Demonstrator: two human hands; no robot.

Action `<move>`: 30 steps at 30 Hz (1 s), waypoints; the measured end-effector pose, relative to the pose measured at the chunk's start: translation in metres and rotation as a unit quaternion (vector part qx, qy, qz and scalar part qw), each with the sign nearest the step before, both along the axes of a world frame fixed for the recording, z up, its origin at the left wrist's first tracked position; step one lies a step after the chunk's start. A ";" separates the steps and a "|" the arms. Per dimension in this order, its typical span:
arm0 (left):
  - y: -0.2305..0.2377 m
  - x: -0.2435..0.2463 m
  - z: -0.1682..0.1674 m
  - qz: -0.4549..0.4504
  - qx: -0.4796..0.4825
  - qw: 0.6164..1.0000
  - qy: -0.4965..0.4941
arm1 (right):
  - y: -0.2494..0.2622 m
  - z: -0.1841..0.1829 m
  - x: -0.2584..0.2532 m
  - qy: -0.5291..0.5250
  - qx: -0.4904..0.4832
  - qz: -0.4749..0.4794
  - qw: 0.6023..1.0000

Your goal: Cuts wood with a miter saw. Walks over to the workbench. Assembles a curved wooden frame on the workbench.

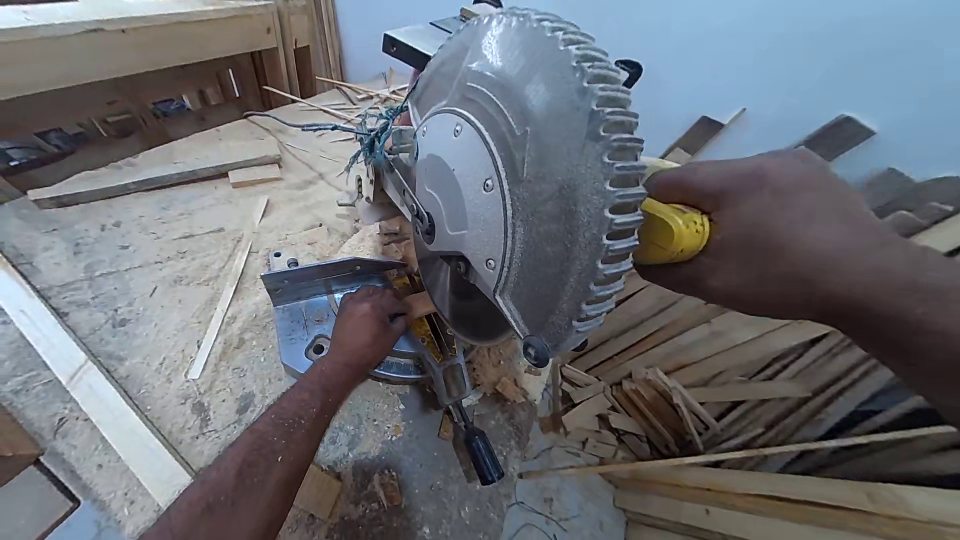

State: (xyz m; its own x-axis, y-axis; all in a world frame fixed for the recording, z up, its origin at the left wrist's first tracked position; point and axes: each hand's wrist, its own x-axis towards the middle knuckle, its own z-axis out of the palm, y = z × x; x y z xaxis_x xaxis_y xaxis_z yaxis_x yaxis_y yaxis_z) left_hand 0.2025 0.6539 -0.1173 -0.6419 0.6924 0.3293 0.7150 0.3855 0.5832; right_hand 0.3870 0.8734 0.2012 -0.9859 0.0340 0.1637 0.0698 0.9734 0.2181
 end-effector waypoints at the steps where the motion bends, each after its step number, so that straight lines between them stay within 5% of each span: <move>1: 0.001 0.000 -0.001 0.003 0.003 1.000 0.003 | -0.001 -0.004 0.002 0.004 0.001 0.001 1.000; 30: 0.004 -0.003 0.006 -0.007 -0.014 1.000 0.018 | 0.001 -0.046 0.023 0.042 0.004 0.032 0.999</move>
State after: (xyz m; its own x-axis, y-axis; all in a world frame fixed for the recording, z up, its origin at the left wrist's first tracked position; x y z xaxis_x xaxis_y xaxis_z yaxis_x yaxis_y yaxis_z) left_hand 0.1998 0.6583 -0.1111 -0.6201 0.7108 0.3321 0.7408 0.3912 0.5460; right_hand 0.4100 0.8741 0.1556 -0.9689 -0.0311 0.2456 0.0248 0.9748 0.2215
